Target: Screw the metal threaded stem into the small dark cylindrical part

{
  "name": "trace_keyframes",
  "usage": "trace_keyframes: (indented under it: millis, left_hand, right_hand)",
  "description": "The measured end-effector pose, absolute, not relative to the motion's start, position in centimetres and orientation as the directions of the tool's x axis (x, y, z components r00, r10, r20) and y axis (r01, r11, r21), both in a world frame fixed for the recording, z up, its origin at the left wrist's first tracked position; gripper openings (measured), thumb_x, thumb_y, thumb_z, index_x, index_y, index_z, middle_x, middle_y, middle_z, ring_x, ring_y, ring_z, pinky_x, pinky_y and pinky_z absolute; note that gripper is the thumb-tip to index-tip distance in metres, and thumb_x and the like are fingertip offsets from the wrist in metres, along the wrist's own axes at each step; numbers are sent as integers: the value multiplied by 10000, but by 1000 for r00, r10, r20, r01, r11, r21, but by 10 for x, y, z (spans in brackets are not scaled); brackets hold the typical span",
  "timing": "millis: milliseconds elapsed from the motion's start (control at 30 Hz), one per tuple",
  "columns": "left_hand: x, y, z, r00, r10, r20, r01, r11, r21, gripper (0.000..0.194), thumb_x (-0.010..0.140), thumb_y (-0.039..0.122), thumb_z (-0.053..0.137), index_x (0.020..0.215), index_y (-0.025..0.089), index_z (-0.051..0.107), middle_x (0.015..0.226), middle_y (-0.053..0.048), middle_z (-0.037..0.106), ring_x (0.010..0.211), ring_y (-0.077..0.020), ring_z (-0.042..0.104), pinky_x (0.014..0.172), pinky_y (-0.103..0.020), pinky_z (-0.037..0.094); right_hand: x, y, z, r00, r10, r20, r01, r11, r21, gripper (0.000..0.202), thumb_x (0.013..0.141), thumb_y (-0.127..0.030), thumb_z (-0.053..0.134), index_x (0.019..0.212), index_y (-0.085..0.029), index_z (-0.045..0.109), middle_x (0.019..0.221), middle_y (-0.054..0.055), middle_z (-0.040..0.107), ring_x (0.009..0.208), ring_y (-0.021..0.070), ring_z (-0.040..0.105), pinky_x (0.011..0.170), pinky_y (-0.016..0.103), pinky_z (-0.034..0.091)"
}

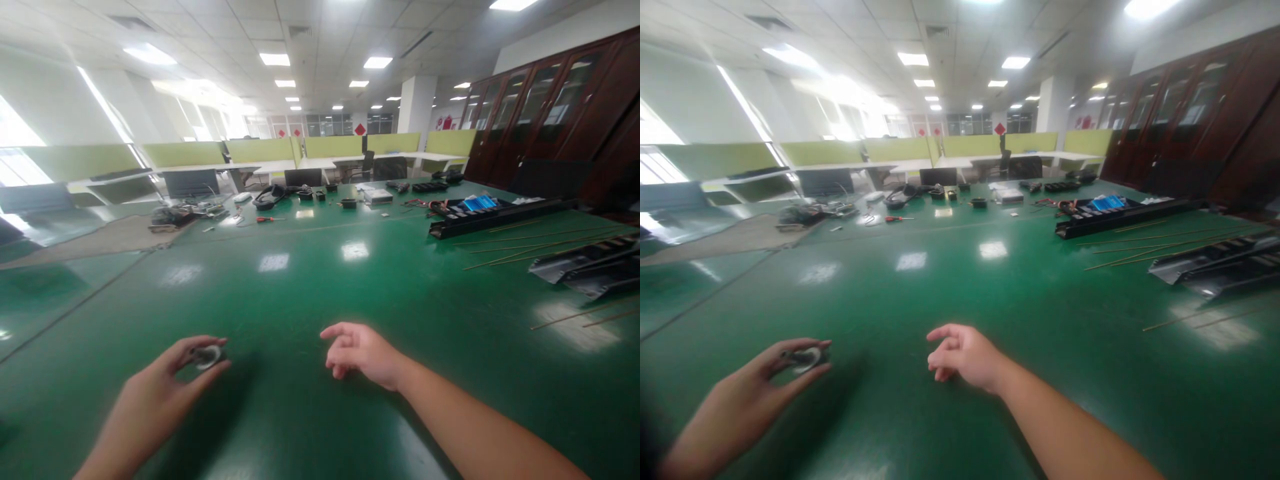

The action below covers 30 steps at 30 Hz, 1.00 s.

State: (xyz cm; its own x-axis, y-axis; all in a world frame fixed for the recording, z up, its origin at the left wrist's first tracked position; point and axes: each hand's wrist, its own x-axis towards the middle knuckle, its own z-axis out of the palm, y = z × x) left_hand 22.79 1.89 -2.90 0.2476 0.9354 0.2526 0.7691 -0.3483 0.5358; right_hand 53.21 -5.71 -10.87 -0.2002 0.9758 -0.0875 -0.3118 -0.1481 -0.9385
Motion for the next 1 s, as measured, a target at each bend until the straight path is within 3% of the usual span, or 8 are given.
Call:
trace_keyframes:
  millis: [100,167,233,400,500,633,833,1000]
  left_hand:
    - [280,32,-38,462,865,193,661,-482,575,395,735,498,730,1007,213,710,970,-20,744,915,-248,689,868,-351,538]
    - [314,31,-48,561,807,185,589,-546,596,303,763,395,731,1017,232,721,1000,-21,742,941,-238,686,893,-350,531]
    - [337,26,-59,641,741,202,514,-609,603,275,782,311,730,1049,249,722,1029,-20,737,950,-224,683,892,-338,533]
    - [348,17,-84,771,516,374,333,-826,454,303,863,212,654,1160,259,691,1093,-69,713,993,-230,656,909,-368,525]
    - [342,17,-92,758,488,432,322,-857,403,347,890,231,631,1235,266,649,1127,-82,695,1023,-243,644,922,-388,521]
    - [339,17,-97,723,561,404,362,-805,470,380,881,238,635,1259,271,609,1145,-64,681,1046,-236,636,943,-382,521]
    - [345,12,-96,688,646,331,405,-719,565,228,837,205,655,1062,240,638,1023,-42,682,948,-227,640,866,-364,527]
    - [346,9,-96,714,618,330,362,-729,581,240,835,162,668,1056,253,645,1002,-30,671,949,-222,624,856,-357,503]
  right_hand:
    - [536,-58,-113,-52,999,3,-29,2,-1000,373,729,-215,742,1083,-176,632,792,2,650,635,121,584,621,270,459]
    - [540,-57,-117,38,994,103,218,92,-972,320,736,-156,693,1052,-195,662,819,11,656,649,119,569,624,265,446]
    - [543,-57,-118,78,985,153,323,120,-939,323,733,-129,663,1047,-204,663,848,20,666,667,127,581,635,268,451]
    - [545,-57,-117,77,981,180,408,134,-903,468,711,-102,644,1158,-238,618,894,16,693,711,153,608,666,282,458]
    - [545,-59,-115,70,980,187,438,138,-888,480,704,-106,655,1160,-253,623,911,18,699,742,170,616,691,296,457]
    - [545,-61,-116,65,981,185,456,136,-879,476,705,-111,659,1155,-261,632,920,25,702,763,186,622,705,312,452]
    - [543,-62,-115,69,977,204,444,153,-883,463,707,-138,692,1151,-258,641,959,37,697,806,204,626,735,324,456]
    - [541,-64,-110,20,966,257,492,214,-844,260,719,-141,691,960,-233,720,897,41,692,810,208,620,720,315,453]
